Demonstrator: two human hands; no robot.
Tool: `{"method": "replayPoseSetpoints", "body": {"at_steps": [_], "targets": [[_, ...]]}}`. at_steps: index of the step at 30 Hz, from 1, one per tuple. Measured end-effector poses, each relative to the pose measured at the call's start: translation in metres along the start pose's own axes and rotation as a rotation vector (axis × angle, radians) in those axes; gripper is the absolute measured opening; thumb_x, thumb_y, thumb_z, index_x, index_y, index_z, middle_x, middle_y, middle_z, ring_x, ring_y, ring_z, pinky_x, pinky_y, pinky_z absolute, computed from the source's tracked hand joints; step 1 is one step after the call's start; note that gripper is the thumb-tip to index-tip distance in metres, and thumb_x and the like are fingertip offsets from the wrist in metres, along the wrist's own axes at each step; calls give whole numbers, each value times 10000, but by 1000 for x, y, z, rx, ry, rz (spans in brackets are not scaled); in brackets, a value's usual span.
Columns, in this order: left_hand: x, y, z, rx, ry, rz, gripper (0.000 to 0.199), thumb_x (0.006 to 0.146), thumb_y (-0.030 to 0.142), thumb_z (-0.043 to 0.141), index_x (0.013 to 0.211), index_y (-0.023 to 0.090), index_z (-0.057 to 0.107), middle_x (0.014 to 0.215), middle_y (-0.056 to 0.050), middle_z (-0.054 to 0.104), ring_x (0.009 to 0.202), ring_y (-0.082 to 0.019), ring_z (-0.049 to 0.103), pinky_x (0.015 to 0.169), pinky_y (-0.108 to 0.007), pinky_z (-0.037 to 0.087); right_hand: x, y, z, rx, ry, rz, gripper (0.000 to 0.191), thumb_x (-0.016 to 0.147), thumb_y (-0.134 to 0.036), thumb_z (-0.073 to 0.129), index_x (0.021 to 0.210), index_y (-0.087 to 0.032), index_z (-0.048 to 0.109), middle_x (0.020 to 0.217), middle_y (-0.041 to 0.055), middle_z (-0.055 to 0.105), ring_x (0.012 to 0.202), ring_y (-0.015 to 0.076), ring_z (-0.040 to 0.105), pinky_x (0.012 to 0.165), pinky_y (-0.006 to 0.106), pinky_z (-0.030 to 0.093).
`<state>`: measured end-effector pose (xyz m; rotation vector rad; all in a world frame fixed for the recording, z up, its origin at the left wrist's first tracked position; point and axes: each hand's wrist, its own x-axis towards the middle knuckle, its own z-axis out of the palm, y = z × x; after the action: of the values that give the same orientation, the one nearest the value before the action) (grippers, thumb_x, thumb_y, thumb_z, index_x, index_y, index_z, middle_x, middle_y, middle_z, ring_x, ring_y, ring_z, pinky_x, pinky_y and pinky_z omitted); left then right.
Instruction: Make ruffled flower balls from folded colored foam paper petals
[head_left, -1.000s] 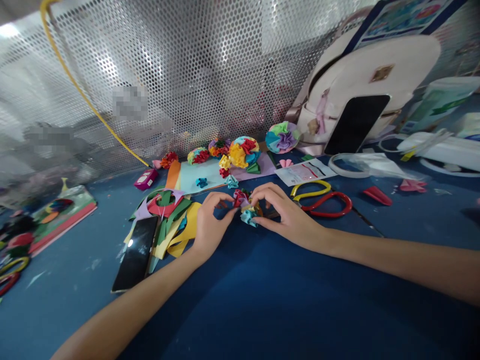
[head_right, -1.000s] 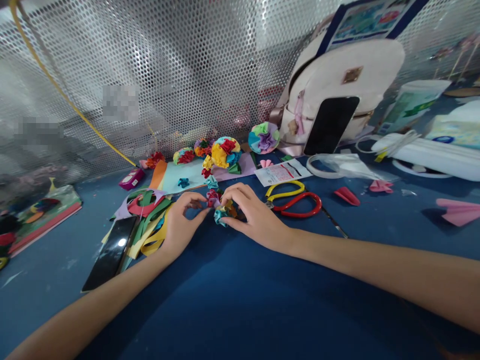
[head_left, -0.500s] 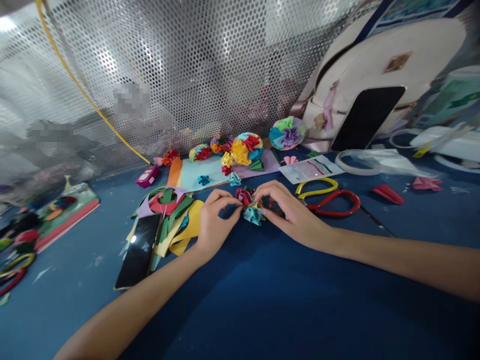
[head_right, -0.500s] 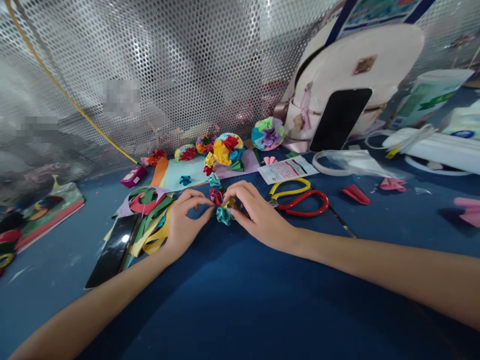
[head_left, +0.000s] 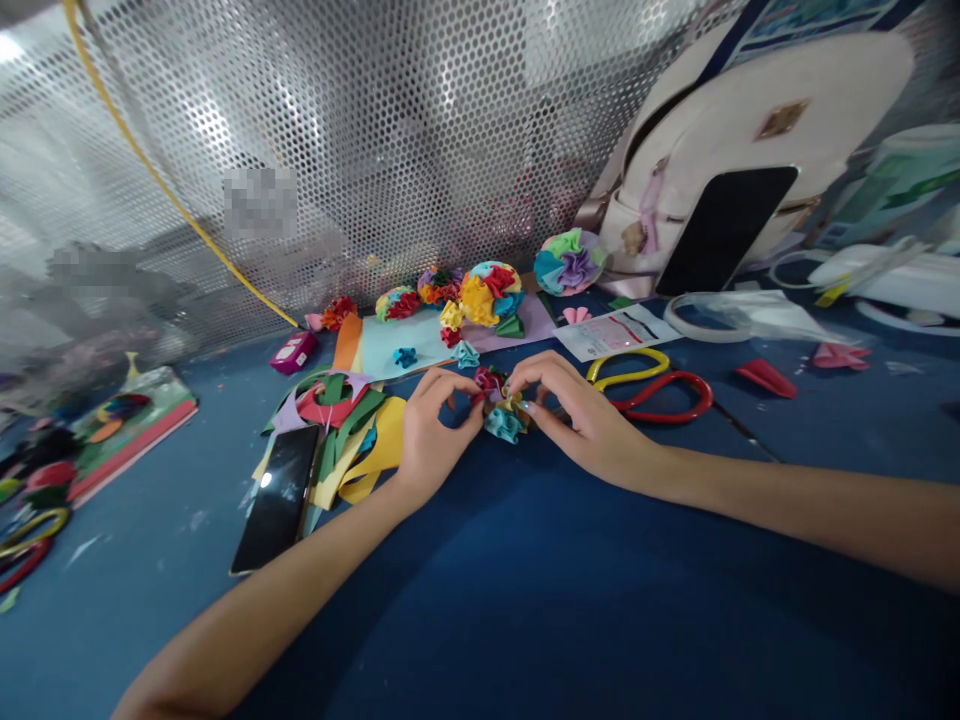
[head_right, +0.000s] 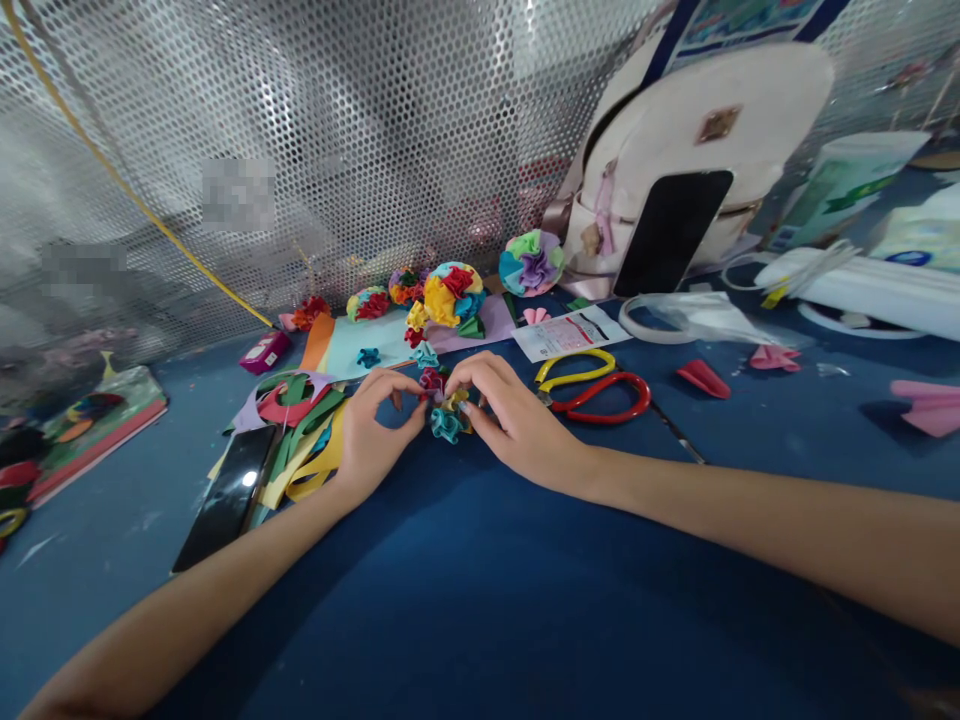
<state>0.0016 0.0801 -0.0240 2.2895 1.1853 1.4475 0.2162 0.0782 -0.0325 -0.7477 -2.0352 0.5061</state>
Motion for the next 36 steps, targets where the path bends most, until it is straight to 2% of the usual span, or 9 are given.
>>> {"method": "replayPoseSetpoints", "body": {"at_steps": [5, 9, 14, 19, 23, 28, 32, 36], "targets": [[-1, 1, -1, -41, -29, 17, 174, 837, 28, 719, 898, 191, 707, 890, -16, 696, 751, -129, 604, 701, -258, 529, 5, -3, -3, -233, -17, -116, 89, 1012, -238, 582, 1101, -246, 582, 1102, 79, 619, 1067, 262, 582, 878, 403, 512], [-2, -1, -1, 1, -40, 39, 149, 848, 52, 724, 887, 194, 714, 869, -20, 708, 728, -138, 605, 685, -279, 521, 14, -9, -6, -479, -84, -201, 209, 965, -378, 697, 1038, -212, 594, 998, 68, 657, 960, 268, 582, 788, 395, 485], [-3, -2, -1, 29, -48, 69, 112, 861, 79, 737, 867, 188, 714, 857, -26, 709, 753, -151, 627, 694, -294, 513, 21, -21, -9, -686, -86, -225, 281, 883, -374, 799, 952, -200, 589, 922, 49, 680, 888, 251, 601, 664, 365, 415], [-4, -1, -1, 9, -42, 67, 161, 844, 50, 713, 912, 194, 732, 912, -33, 693, 801, -155, 636, 725, -293, 537, 26, -22, -13, -664, -83, -195, 192, 912, -303, 750, 922, -224, 575, 897, 37, 710, 852, 242, 620, 643, 353, 408], [-4, 0, -1, 22, -42, 78, 152, 847, 64, 721, 900, 206, 737, 910, -30, 717, 843, -174, 664, 768, -320, 549, 28, -19, -18, -663, -91, -199, 144, 960, -320, 701, 900, -235, 602, 874, 31, 724, 847, 245, 625, 667, 366, 433], [-4, -1, 0, 21, -40, 60, 125, 860, 87, 728, 893, 207, 736, 879, -21, 730, 756, -155, 640, 771, -330, 555, 25, -18, -18, -739, -88, -254, 185, 968, -388, 703, 930, -211, 667, 887, 49, 720, 856, 242, 621, 646, 373, 402], [-3, 0, 0, -9, -40, 16, 111, 860, 93, 725, 879, 202, 727, 866, -20, 724, 741, -148, 628, 753, -308, 553, 21, -18, -13, -783, -146, -255, 267, 968, -457, 691, 891, -201, 690, 823, 54, 698, 812, 239, 600, 591, 371, 344], [-2, 0, -1, -9, -59, 26, 122, 857, 78, 710, 883, 196, 726, 869, -20, 721, 745, -146, 625, 763, -308, 548, 21, -14, -11, -741, -162, -219, 227, 999, -377, 648, 846, -212, 681, 789, 42, 687, 801, 230, 595, 551, 361, 296]]}}
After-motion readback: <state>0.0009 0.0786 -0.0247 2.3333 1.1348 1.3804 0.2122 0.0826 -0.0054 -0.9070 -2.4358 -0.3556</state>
